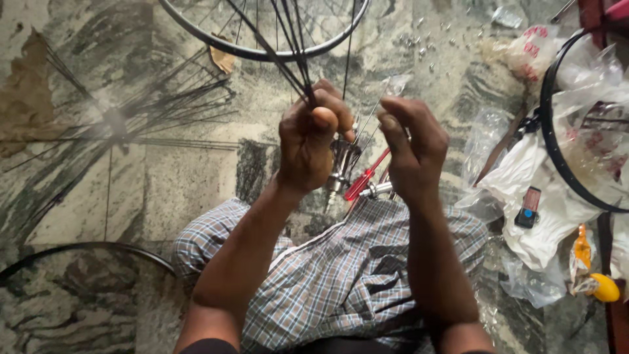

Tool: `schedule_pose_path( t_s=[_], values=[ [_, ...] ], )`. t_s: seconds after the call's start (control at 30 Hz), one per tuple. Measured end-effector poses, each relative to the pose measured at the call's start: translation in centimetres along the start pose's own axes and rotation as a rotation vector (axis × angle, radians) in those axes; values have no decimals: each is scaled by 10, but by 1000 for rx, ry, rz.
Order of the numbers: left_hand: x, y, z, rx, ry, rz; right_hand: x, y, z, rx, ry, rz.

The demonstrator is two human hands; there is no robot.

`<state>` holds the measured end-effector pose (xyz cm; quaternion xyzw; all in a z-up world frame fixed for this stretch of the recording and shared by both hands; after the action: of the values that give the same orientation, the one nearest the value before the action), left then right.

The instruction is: The person is assembling a bicycle wheel by inserting spokes into the hub and organizing them. They are sitting on the floor surrounded by tools and bicycle parts.

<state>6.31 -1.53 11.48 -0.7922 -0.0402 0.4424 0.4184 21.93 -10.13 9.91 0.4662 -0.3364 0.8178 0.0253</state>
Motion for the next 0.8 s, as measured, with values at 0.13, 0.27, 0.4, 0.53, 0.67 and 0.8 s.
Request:
schedule_pose_path(
  t_s=[0.13,0.27,0.4,0.53,0.67,0.8],
  values=[
    [-1,5,0,-48,71,48,-68,21,-2,-35,-126,-404],
    [-8,8,-19,-20,95,66,-101,27,-12,-43,-387,-467],
    [-30,12,-37,26,-42,-7,-102,25,-10,-100,-601,-509],
    [-48,17,-49,20,-5,-23,-73,20,10,-216,-641,-409],
    [-62,21,-67,20,-32,7,-38,12,28,-230,-644,-382],
    [-77,23,-76,-2,-22,-11,1,13,37,-168,-583,-215]
  ],
)
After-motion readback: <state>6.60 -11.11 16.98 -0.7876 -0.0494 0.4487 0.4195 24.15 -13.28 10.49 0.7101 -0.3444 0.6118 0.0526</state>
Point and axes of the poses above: each hand's wrist, its own y-axis away from the middle knuckle, its own z-axis out of the back of the hand, x = y × z, the point moved 8 cm from there along -y, towards the middle knuckle, and after that the axes turned 4 degrees about y, right-handed, at the moved point
